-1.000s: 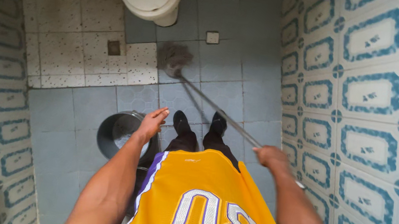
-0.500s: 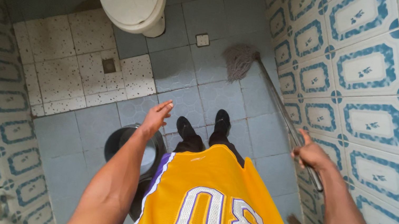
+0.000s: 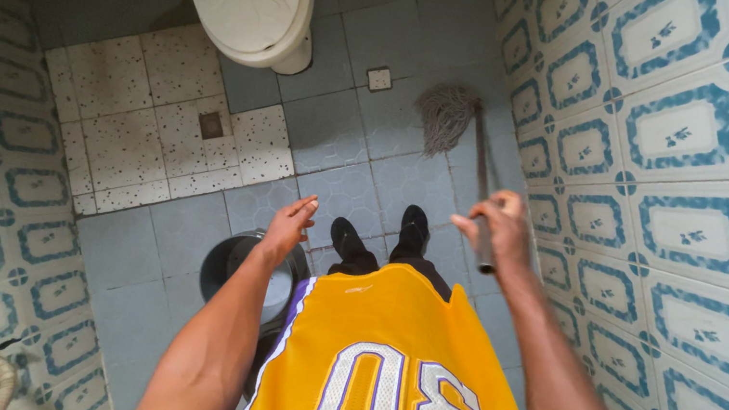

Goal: The person mops the tiled bathroom floor using a string mop. They dip the mop into a bucket of soapy water, wring it out by hand, and continue mopping the floor around a toilet and a floor drain.

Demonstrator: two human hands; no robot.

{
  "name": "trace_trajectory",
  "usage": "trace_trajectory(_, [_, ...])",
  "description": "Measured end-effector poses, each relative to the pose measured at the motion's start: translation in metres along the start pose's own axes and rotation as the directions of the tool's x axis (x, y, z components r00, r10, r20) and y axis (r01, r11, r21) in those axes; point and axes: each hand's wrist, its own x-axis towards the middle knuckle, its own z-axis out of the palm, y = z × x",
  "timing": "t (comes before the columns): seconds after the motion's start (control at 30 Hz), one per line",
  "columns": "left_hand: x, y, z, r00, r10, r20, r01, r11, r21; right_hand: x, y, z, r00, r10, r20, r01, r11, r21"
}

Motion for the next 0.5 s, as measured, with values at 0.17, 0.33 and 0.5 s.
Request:
trace_trajectory(0.17, [-0.008, 0.004, 0.012, 1.0, -0.005, -0.008, 0.005, 1.0, -0.003, 0.017, -0.018, 0.019, 0.881, -0.42, 0.219, 0.38, 0.902, 0.204])
trace_trajectory(0.33, [-0.009, 0.009, 0.02, 0.999, 0.021, -0.032, -0.023, 0.999, -0.037, 0.007, -0.037, 0.051, 0.743, -0.64, 0.195, 0.506, 0.729, 0.461])
trace_trajectory(0.5, [-0.013, 0.011, 0.018, 0.996, -0.009, -0.088, 0.006, 0.999, -0.041, 0.017, 0.027, 0.077, 0.804, -0.585, 0.108, 0.511, 0.772, 0.378])
